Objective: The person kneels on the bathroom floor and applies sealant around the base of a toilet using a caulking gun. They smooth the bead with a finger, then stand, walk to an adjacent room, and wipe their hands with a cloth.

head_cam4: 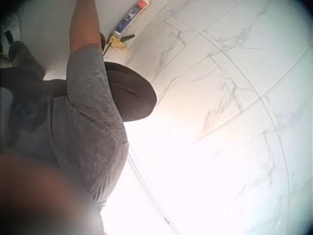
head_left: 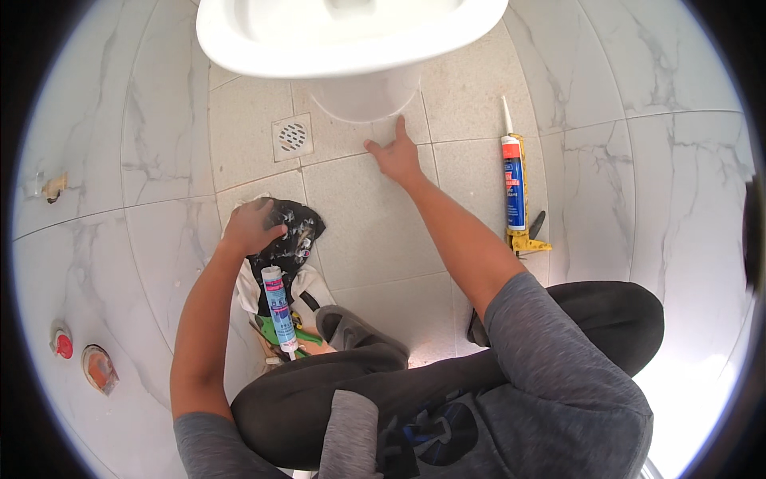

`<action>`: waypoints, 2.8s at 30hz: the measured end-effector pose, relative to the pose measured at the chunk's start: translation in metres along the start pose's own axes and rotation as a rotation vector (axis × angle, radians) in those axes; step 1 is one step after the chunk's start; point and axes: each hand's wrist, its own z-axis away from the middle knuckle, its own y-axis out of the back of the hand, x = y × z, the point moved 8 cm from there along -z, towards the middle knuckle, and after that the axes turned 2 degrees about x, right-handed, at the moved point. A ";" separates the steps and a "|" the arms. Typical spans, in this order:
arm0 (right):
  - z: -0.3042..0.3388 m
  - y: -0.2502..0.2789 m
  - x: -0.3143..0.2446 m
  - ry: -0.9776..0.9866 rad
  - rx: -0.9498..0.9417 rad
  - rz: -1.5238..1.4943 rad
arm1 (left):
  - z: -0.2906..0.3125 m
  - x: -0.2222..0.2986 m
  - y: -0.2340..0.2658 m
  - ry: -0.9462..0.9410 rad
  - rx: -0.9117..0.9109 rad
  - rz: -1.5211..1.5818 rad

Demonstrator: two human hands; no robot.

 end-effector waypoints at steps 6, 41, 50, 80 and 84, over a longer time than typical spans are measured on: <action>-0.001 -0.007 -0.007 -0.003 0.005 0.016 | -0.022 0.000 -0.027 0.133 -0.203 -0.101; 0.013 -0.005 -0.016 0.007 0.097 -0.227 | -0.024 0.004 -0.030 0.213 -0.242 -0.064; -0.019 0.036 0.000 0.042 0.142 -0.084 | -0.025 0.004 -0.028 0.210 -0.226 -0.065; -0.007 0.013 -0.014 -0.142 -0.112 -0.072 | -0.021 0.003 -0.024 0.202 -0.207 -0.028; -0.003 0.004 -0.024 -0.090 -0.074 -0.074 | -0.021 0.004 -0.024 0.196 -0.206 -0.006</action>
